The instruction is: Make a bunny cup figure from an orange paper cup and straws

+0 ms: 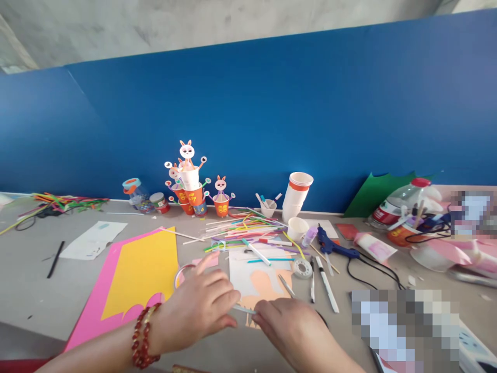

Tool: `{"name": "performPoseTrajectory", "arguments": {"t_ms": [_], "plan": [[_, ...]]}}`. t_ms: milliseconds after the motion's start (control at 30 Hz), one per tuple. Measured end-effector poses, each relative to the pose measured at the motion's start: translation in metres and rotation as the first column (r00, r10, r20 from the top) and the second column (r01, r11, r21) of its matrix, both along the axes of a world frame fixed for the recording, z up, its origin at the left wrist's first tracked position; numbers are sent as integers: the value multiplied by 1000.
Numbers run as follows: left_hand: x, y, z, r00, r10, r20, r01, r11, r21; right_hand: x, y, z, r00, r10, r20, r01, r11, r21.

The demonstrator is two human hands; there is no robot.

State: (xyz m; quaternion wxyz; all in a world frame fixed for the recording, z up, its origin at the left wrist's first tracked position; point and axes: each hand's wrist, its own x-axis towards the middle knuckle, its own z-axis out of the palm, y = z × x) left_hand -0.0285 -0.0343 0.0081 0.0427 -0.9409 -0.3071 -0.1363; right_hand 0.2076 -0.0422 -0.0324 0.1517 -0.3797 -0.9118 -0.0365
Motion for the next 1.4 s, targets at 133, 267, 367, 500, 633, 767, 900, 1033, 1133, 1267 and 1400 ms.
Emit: {"name": "performPoseTrajectory", "arguments": {"t_ms": [133,267,367,500,633,767,900,1033,1133,1267,1400], "plan": [[2,6,-6,999,-9,-33,11,996,86,2,4,5,999,26,-32,-25,999,21],[-12,10,-4,999,41,13,-42,993,108,25,10,17,997,16,-70,-18,1000,-22],[-22,10,-2,999,23,23,-25,996,91,39,10,26,985,78,-155,-91,992,-84],[-27,7,-2,996,-59,73,56,998,42,45,6,31,957,148,-249,-191,968,-160],[-31,3,0,982,-93,167,101,994,-45,49,4,29,952,138,-275,-192,964,-182],[-37,-2,6,968,-75,238,122,974,-192,53,2,28,927,189,-324,-245,959,-143],[-41,-7,7,975,-120,188,156,969,-190,54,-2,26,941,221,-258,-239,970,-44],[-43,-13,-1,983,-161,86,170,980,-107,57,-8,16,963,248,-106,-240,968,77],[-44,-17,-7,983,-157,90,164,983,-79,60,-12,9,962,272,-23,-270,960,79],[-48,-17,-12,986,-144,88,151,986,-72,61,-12,7,963,269,-12,-269,963,35],[-47,-15,-16,983,-167,78,170,985,-36,54,-12,5,963,259,-73,-256,966,44]]}}
